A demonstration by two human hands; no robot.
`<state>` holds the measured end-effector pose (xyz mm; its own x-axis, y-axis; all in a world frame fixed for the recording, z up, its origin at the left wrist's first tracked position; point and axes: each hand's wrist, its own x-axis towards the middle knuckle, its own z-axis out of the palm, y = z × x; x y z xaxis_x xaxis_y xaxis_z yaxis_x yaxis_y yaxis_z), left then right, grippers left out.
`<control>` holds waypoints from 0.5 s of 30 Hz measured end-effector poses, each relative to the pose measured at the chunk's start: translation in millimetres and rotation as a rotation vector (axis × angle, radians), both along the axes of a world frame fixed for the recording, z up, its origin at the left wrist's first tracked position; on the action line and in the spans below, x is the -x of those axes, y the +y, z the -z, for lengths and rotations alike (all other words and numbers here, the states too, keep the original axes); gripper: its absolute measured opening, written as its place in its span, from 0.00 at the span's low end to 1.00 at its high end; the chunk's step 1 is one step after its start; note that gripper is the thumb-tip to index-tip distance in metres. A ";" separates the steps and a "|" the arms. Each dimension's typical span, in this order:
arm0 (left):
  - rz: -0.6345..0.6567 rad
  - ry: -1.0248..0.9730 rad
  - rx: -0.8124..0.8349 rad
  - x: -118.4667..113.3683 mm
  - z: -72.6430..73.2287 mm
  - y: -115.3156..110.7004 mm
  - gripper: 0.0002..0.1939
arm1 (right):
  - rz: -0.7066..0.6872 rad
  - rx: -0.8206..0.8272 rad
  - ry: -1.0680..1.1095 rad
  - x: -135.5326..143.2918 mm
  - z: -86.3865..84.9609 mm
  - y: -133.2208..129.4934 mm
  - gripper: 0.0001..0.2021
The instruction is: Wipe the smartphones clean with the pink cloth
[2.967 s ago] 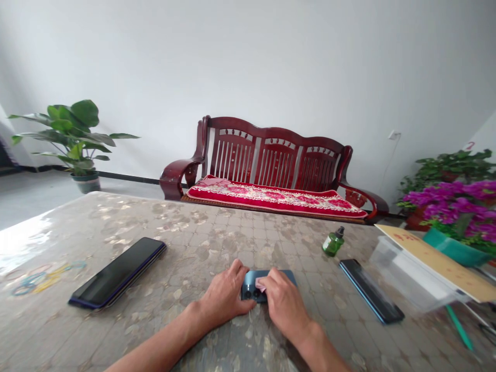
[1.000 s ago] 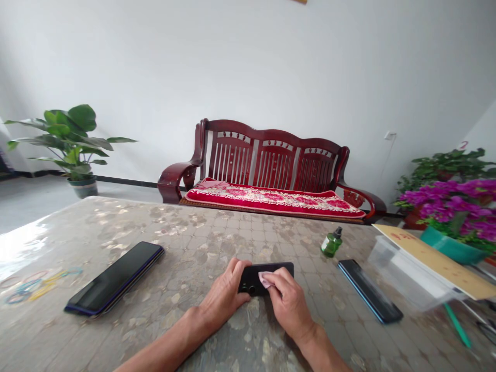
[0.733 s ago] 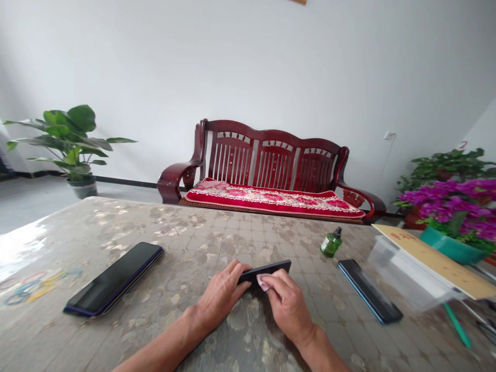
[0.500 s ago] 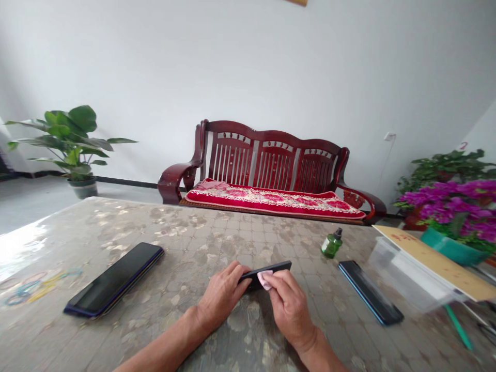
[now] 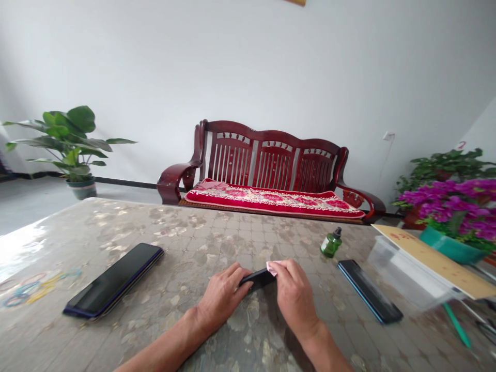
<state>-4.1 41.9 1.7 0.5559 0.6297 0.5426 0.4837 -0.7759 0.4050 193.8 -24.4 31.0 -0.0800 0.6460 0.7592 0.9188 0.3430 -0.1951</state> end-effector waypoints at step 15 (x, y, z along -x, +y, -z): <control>0.008 0.016 -0.010 0.8 1.2 -1.0 0.06 | -0.029 0.051 -0.007 4.0 0.9 -1.7 0.12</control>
